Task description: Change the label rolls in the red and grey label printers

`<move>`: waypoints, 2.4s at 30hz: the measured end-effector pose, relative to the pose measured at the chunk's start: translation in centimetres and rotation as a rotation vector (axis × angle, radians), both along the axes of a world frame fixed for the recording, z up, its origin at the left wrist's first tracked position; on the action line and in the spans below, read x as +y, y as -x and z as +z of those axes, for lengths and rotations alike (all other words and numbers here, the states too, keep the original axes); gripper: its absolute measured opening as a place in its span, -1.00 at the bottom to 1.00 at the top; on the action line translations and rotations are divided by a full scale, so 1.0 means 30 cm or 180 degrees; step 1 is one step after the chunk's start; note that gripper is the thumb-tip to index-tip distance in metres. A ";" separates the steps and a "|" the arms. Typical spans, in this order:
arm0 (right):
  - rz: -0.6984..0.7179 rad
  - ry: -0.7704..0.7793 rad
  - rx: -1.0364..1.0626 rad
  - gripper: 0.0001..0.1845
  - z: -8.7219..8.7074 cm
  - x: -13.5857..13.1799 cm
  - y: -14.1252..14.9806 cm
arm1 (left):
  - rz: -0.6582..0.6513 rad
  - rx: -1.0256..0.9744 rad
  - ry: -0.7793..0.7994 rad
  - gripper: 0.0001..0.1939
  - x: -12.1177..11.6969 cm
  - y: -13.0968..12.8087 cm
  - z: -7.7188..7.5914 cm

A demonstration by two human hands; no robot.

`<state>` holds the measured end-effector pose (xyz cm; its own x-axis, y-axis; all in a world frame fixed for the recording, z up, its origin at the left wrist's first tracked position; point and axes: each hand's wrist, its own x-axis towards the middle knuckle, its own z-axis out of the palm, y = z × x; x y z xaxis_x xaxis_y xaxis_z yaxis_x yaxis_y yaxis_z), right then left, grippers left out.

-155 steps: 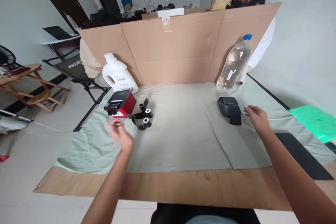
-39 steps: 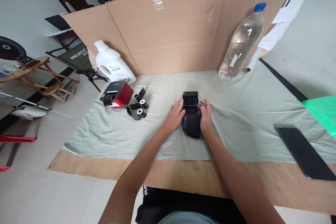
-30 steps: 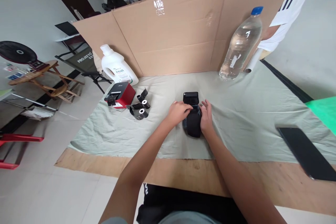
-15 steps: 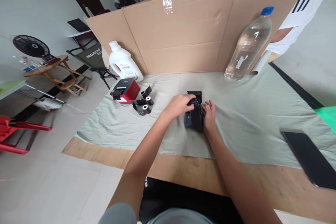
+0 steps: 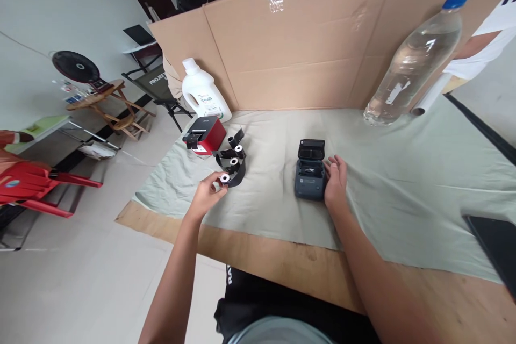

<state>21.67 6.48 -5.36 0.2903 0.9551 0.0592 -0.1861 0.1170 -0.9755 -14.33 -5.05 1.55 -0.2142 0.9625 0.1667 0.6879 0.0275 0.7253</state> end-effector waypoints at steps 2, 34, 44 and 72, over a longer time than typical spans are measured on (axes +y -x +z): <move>-0.0009 0.0009 -0.0017 -0.37 0.001 -0.001 -0.001 | -0.0008 0.0003 0.0073 -0.63 0.007 0.026 -0.028; -0.0041 0.0059 -0.0191 -0.45 -0.009 0.001 -0.003 | -0.0446 0.0242 0.0293 -0.77 -0.037 0.125 -0.017; -0.0067 0.0064 -0.0185 -0.45 0.005 -0.003 0.002 | -0.1005 -0.0172 0.0253 -0.74 0.026 0.101 -0.007; -0.0093 0.0039 -0.0417 -0.46 -0.018 0.010 -0.009 | -0.0319 0.1607 -0.0094 -0.58 0.226 0.071 0.056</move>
